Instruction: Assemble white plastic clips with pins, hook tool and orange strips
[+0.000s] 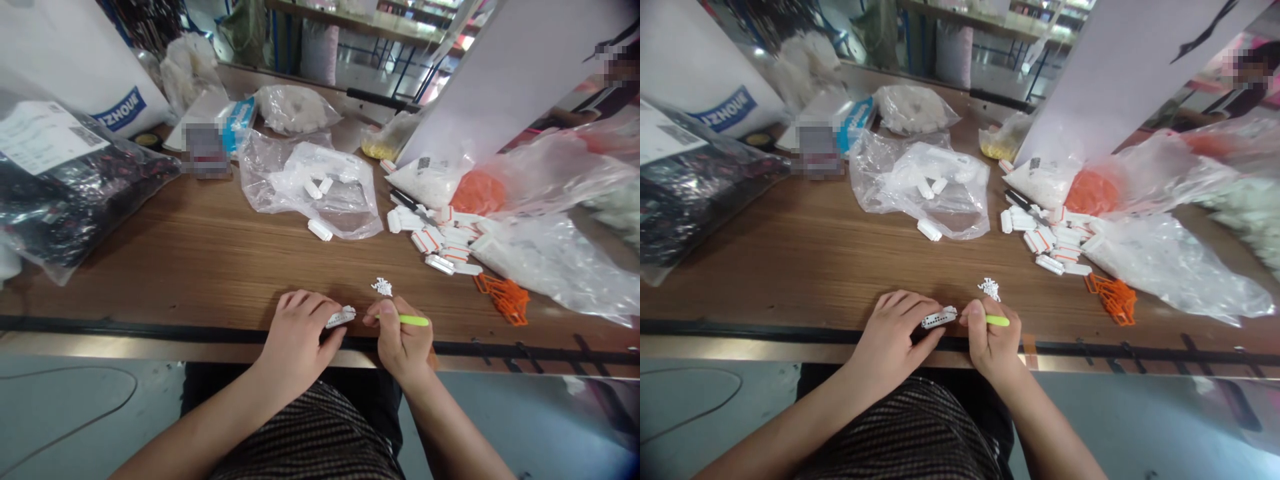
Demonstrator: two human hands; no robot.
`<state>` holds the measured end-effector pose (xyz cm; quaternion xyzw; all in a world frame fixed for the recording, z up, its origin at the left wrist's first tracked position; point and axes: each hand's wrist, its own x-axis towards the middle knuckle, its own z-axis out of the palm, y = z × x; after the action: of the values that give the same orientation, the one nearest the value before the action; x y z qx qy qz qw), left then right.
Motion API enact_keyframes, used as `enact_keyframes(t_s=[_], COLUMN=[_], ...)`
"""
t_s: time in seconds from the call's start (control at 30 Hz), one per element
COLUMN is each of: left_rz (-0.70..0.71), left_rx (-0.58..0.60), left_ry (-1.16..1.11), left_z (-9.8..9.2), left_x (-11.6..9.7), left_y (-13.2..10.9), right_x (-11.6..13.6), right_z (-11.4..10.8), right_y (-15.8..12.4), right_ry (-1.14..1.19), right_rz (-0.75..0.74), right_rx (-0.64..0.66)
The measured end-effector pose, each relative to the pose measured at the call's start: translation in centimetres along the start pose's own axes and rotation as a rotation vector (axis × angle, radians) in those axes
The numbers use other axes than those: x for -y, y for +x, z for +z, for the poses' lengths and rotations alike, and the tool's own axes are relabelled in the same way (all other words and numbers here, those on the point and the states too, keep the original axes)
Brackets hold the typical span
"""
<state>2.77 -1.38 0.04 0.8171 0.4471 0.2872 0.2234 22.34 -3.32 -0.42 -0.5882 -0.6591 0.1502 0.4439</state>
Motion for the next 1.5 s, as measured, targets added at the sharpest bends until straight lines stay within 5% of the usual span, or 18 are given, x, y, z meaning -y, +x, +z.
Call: enact_keyframes(t_s=[0.7,0.97,1.2,1.5], left_rz=[-0.002,-0.015,-0.017,-0.017], left_rx=[-0.011,-0.001,0.01,0.004], left_ry=[-0.005,0.007,0.004,0.006], left_z=[0.66,0.58,0.62,0.56], left_x=[0.15,0.21,0.16,0.17], left_y=[0.06,0.13,0.15,0.11], right_x=[-0.32,0.2,-0.41,-0.09], right_z=[0.0,-0.21,0.04,-0.11], right_y=[-0.31,0.31,-0.33,0.09], right_ry=[0.096,0.007,0.156,0.029], right_rz=[0.084,-0.07,0.107,-0.003], right_rx=[-0.012,0.062,-0.032,0.042])
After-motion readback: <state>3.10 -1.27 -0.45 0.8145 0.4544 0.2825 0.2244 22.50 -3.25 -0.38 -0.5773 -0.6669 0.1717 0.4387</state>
